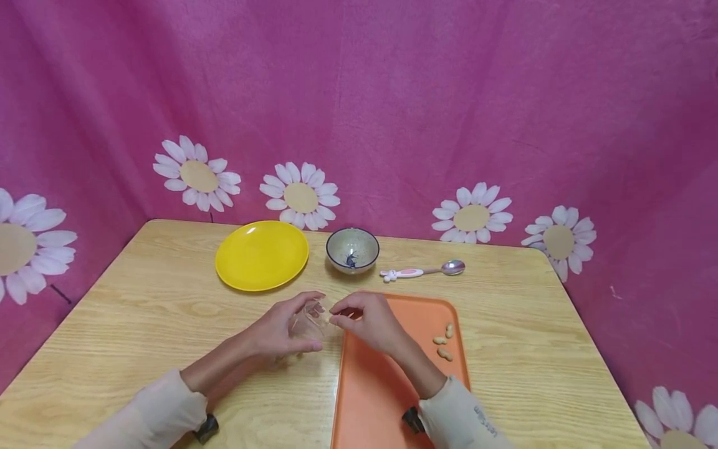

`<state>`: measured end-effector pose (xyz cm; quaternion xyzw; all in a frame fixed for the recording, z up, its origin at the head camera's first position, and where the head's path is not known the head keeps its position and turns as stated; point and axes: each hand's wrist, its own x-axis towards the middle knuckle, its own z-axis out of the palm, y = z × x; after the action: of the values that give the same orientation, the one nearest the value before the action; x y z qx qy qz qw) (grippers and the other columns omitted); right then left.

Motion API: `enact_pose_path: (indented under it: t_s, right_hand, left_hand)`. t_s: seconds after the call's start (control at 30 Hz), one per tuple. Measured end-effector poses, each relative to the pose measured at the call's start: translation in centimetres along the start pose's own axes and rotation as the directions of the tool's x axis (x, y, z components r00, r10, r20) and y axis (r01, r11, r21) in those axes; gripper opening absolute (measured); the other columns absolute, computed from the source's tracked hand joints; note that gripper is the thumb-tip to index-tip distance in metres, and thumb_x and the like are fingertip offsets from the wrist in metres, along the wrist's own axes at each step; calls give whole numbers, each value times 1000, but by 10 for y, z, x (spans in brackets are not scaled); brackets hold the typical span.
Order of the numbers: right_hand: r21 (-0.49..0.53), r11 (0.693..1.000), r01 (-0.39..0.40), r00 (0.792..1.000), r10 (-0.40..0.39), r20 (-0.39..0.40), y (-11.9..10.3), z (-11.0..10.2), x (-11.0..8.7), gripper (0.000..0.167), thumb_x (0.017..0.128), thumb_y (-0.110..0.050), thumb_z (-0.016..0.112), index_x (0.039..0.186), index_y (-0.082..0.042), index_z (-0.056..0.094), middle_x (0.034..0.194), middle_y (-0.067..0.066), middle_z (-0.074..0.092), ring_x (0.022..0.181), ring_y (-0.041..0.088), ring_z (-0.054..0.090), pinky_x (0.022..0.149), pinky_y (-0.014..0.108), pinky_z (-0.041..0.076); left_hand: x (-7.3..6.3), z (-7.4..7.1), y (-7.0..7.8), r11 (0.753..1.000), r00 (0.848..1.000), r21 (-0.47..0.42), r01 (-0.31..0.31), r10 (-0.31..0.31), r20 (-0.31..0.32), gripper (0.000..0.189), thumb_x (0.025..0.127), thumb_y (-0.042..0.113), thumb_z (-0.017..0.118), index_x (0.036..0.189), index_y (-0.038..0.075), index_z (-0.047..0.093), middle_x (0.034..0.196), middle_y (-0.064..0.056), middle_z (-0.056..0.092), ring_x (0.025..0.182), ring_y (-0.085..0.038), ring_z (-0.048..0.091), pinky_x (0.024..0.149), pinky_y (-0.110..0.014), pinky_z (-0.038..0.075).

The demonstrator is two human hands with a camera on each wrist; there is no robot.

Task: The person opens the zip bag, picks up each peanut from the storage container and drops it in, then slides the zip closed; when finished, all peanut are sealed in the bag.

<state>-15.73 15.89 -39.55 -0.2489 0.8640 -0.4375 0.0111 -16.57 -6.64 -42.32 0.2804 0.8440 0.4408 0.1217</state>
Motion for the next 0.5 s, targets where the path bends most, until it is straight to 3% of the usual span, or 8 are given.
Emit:
enact_pose_path:
  t_s: [0.2,0.5]
  right_hand:
    - [-1,1000,-23,999,23,-33,2,-9,-5,9,83,-10,71,91,-10,73,88,2,71,81,9,65,75,24,55]
    - [-85,991,-101,994,98,-40,20,-33,-22,13,82,-15,73,94,-9,73,89,0,72,82,10,65,75,26,54]
  left_hand:
    - [1,-1,1,1000,1000,6,27,-27,7,84,74,36,80,143,15,36,124,-2,60,121,-20,51,108,-47,37]
    - [1,-2,1,1000,1000,6,21,-21,1,83,74,33,80,142,15,37,123,-4,60,122,-21,51,109,-48,36]
